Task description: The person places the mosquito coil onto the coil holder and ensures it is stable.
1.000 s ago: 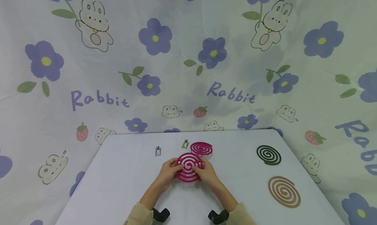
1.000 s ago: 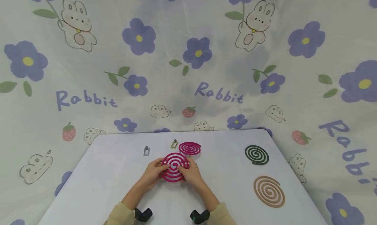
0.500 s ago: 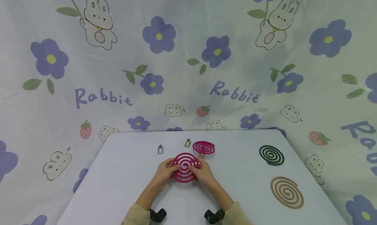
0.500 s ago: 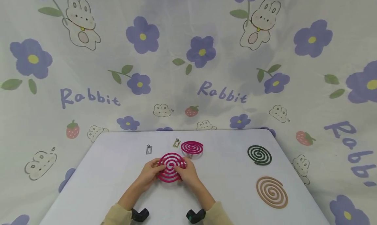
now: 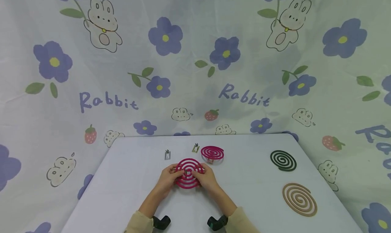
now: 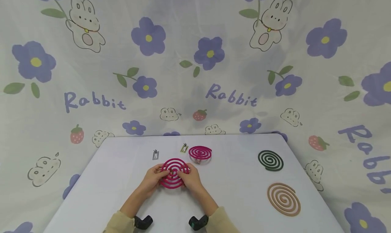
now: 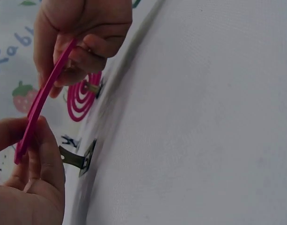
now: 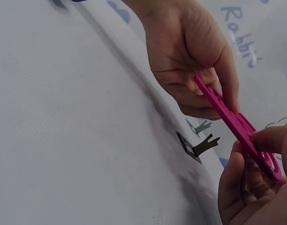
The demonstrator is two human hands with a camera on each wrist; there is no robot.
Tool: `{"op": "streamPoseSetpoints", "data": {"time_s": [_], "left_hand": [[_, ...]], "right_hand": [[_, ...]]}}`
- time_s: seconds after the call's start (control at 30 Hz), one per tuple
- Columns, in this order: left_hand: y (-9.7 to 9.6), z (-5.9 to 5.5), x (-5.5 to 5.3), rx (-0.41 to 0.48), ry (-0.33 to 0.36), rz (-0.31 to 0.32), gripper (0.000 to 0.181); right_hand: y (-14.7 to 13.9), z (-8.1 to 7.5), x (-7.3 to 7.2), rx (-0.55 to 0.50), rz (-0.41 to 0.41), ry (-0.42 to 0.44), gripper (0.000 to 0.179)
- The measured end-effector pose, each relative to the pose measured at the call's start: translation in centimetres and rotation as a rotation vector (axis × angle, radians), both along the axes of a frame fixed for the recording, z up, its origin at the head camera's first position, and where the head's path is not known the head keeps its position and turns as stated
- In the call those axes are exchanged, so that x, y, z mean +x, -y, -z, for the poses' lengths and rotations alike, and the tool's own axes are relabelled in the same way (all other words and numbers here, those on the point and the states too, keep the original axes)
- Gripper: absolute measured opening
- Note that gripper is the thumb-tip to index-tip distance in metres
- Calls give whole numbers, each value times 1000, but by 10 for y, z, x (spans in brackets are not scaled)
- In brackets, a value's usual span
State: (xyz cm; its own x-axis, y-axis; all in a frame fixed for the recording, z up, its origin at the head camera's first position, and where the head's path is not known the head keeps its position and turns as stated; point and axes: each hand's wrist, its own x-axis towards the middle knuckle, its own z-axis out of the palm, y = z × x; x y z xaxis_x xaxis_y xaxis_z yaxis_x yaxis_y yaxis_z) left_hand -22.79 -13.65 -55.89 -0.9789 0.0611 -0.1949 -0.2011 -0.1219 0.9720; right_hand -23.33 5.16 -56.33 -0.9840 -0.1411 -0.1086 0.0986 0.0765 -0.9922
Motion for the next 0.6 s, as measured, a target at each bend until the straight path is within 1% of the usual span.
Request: {"op": "streamPoseSetpoints", "data": {"time_s": [0.07, 0.27, 0.5, 0.6], "left_hand": [[2, 1, -1, 9, 4, -10, 41], [6, 5, -4, 20, -15, -23, 41], [10, 8, -7, 28, 16, -71, 39], [11, 9, -7, 28, 14, -74, 39]], "right_hand": [[3, 0, -2, 6, 11, 11, 37], [12, 2, -6, 18, 41, 45, 37], [19, 4, -11, 0, 38, 60, 38], [21, 5, -11, 7, 35, 55, 37]]}}
